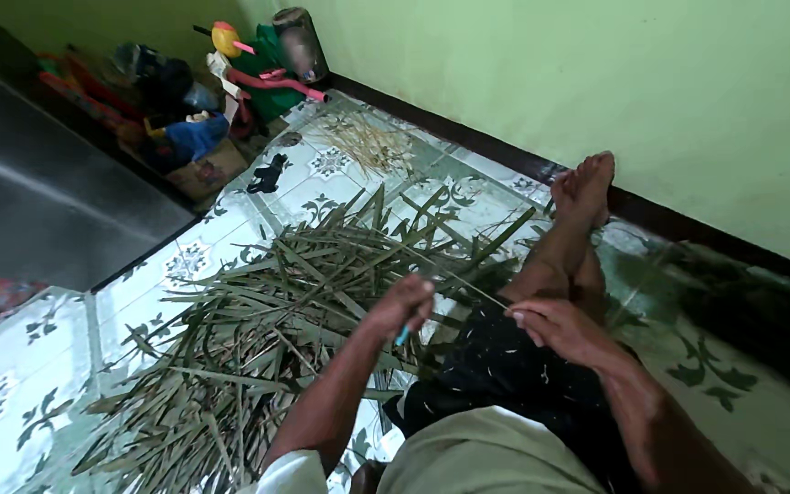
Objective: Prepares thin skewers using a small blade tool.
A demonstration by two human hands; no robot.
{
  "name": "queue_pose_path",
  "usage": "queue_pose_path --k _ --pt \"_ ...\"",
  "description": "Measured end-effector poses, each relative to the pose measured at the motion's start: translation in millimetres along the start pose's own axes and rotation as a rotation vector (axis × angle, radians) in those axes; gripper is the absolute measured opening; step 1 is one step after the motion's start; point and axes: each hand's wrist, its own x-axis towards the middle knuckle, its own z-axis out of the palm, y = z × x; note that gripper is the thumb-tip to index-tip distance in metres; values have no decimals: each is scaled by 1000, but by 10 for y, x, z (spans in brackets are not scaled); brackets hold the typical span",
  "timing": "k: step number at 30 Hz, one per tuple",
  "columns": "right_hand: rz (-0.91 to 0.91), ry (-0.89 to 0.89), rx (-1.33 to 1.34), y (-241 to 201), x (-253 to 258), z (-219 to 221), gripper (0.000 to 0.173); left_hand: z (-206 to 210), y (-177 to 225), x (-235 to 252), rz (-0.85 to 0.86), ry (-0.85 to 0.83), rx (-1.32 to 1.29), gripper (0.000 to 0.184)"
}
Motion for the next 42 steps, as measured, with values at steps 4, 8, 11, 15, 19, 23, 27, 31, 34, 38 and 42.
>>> queue_pose_path --k 4,8,11,15,19,23,27,31,34,38,42 --pt "-92 -52 -4 -9 7 85 26 246 19 112 -5 -179 -41 40" --pt "-152 -29 -50 144 -79 23 27 -104 410 9 65 2 -68 36" --pt "-128 -6 -68 338 -178 -60 26 -475 794 -116 171 176 -9 36" --pt "-11 66 -59 554 -290 -187 22 -1032 1217 -274 376 469 -33 40" --pt "117 142 -47 449 -210 -198 20 -1185 974 -324 443 558 -160 43" --pt "114 102 -27 1 5 -59 23 -419 128 -115 48 167 62 28" --pt "17 27 12 -333 144 118 24 450 -183 125 -48 -189 38 23" --pt "-94 4 59 -325 136 177 25 431 -2 190 32 -160 -77 32" --pt "-78 4 52 -256 95 138 26 201 203 165 92 -68 -160 40" --pt "-114 -25 91 -338 104 180 29 295 102 143 57 -137 -69 29" --pt "-179 -69 56 -335 64 135 29 349 224 72 33 -136 -17 20"
